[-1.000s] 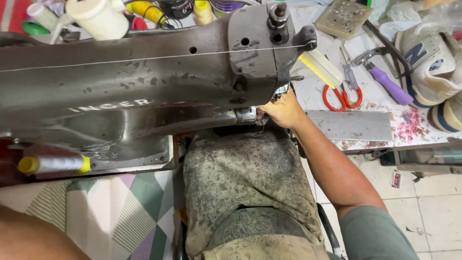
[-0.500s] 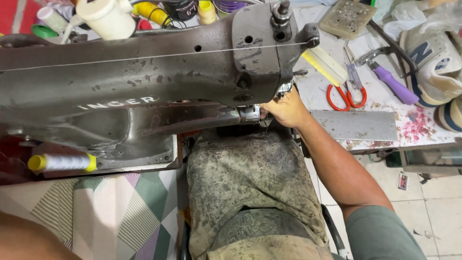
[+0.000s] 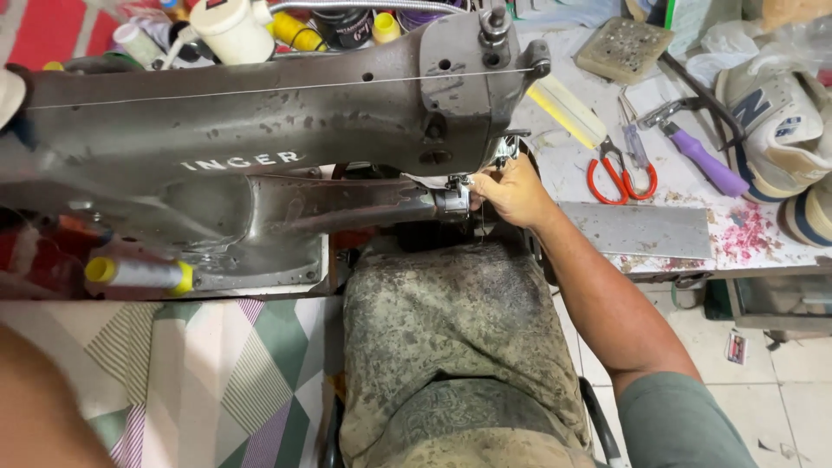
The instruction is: Threading a heavy-duty sewing machine and preparing a piece of shoe lining for stitching.
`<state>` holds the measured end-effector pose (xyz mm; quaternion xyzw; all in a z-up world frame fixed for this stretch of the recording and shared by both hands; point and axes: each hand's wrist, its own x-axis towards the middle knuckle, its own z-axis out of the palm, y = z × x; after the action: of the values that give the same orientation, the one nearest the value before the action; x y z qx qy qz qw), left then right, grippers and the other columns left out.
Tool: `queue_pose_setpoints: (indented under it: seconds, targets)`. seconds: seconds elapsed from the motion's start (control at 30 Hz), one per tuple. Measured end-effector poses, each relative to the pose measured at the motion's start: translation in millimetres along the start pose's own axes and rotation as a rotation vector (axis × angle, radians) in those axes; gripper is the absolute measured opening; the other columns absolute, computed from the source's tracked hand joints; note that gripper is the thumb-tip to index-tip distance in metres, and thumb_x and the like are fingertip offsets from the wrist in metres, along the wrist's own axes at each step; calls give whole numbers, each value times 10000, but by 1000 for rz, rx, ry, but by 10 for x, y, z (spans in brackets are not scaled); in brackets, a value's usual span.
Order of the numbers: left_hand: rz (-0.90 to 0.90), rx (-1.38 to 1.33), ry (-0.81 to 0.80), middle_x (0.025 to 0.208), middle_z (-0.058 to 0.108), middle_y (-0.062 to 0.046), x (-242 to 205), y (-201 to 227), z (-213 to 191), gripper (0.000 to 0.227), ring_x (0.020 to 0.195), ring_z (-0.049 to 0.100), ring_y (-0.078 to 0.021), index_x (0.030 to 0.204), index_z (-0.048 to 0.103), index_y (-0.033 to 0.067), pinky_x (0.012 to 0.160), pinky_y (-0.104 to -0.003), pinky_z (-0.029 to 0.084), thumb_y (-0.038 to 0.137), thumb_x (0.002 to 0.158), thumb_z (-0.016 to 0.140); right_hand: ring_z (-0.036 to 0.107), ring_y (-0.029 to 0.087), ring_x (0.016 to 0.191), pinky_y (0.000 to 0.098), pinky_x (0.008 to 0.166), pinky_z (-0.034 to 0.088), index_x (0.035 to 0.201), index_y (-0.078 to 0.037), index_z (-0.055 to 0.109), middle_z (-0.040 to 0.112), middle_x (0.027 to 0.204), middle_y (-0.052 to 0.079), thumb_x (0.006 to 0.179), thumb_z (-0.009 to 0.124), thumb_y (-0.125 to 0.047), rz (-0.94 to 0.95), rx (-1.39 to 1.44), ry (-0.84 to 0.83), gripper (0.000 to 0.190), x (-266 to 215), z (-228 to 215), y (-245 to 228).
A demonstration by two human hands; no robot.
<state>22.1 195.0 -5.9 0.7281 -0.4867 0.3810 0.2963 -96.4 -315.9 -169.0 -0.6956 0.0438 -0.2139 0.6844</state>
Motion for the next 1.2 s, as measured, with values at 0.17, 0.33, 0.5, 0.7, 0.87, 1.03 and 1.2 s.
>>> queue_pose_setpoints:
  seconds: [0.17, 0.33, 0.5, 0.7, 0.87, 1.03, 1.2]
  targets:
    - [40, -79, -8, 973, 670, -116, 635, 602, 1333, 162, 971, 668, -337, 1042, 775, 101, 996, -471, 503, 218, 938, 735, 601, 218, 600, 413, 552, 594, 837, 32, 706, 598, 634, 150, 953, 720, -5, -3, -59, -42, 122, 103, -385, 563]
    - [21, -598, -379, 1142, 661, -276, 890, 1063, 2630, 367, 1159, 605, -529, 1259, 632, -25, 1066, -677, 420, 127, 929, 680, 568, 66, 668, 64, 734, 492, 1018, 168, 735, 462, 589, 31, 925, 587, 38, -365, -331, -258, 218, 270, -357, 669]
    - [115, -224, -280, 786, 587, -118, 415, 1235, 2931, 98, 793, 641, -356, 867, 645, 72, 830, -579, 480, 118, 934, 591, 630, 311, 912, 489, 940, 514, 1109, -1, 745, 625, 920, 144, 949, 758, -124, -201, -389, 50, 202, -180, -42, -46]
    - [-250, -472, -453, 816, 624, -45, -75, 1489, 2884, 141, 751, 699, -311, 1079, 678, 165, 685, -427, 554, 186, 940, 661, 659, 260, 804, 409, 774, 536, 1058, -1, 750, 652, 935, 140, 885, 803, -70, -306, -426, 67, 194, -470, 150, -145]
    - [-398, -657, -571, 866, 668, -79, -36, 1256, 2779, 295, 825, 727, -349, 1267, 673, 234, 717, -437, 586, 176, 982, 621, 656, 263, 764, 409, 733, 540, 1061, -9, 768, 657, 927, 140, 890, 803, -52, -382, -541, 25, 180, -397, 6, -183]
    - [-467, -829, -644, 851, 738, -168, 246, 1174, 2584, 290, 889, 735, -430, 1235, 716, 143, 784, -505, 577, 111, 969, 604, 664, 351, 775, 446, 709, 543, 1041, 1, 766, 665, 904, 170, 909, 788, -4, -420, -753, 121, 134, -390, -369, 6]
    - [-476, -862, -676, 823, 759, -151, 180, 1109, 2714, 306, 889, 733, -409, 1257, 712, 105, 811, -501, 572, 106, 983, 576, 659, 306, 739, 413, 670, 537, 1039, -28, 777, 667, 878, 137, 916, 806, -21, -379, -763, 183, 127, -402, -485, 194]
